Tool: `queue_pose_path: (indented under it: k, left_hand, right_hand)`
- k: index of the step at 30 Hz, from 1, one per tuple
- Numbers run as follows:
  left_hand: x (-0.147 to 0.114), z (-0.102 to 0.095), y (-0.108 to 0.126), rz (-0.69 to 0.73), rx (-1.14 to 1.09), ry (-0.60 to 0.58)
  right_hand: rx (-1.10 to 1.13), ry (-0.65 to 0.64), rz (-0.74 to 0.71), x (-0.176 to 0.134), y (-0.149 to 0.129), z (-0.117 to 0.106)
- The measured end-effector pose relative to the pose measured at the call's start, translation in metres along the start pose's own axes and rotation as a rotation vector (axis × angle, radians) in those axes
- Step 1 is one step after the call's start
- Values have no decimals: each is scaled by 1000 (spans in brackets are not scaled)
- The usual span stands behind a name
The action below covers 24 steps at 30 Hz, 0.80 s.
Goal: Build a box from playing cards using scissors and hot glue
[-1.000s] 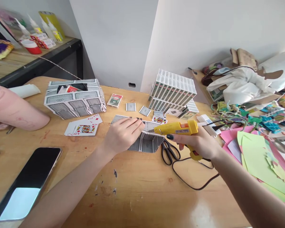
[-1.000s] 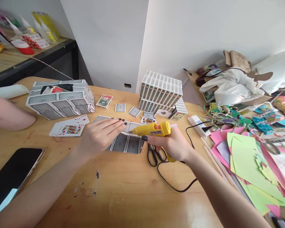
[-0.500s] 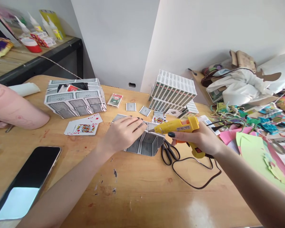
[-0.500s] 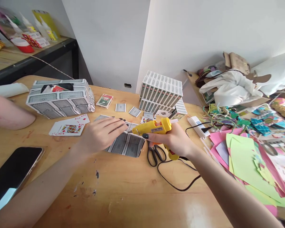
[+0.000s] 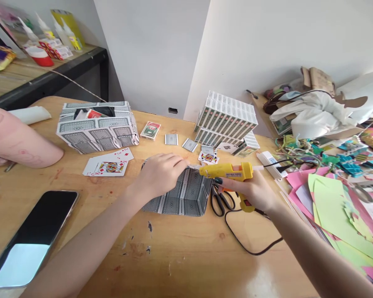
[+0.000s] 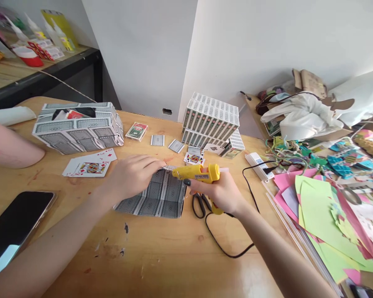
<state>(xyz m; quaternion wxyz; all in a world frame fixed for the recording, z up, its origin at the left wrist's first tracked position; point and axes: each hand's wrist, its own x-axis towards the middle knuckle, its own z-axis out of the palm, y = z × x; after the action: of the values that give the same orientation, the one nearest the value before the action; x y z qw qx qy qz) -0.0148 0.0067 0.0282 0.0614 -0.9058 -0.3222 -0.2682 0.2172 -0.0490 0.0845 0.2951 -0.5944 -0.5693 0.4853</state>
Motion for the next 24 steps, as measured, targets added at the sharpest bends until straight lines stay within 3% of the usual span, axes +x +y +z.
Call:
queue_pose_path:
  k: [4,10,17,20,24]
  left_hand:
    - [5,-6,1,-85,12,-53]
    - [5,-16,4,-137,25,-106]
    - [-3,-14,7,-155,13,-357]
    - [-7,-8,5,-78,4,-254]
    - [-10,-6,1,130,-34,84]
  right_hand:
    - [-153,133,-102,-7,10,13]
    - [-230,214,-130,-14,15,23]
    - [-9,121,-47,-14,13,20]
    - [108,88,26,-8,15,12]
    - [209,14,67,-4,14,-2]
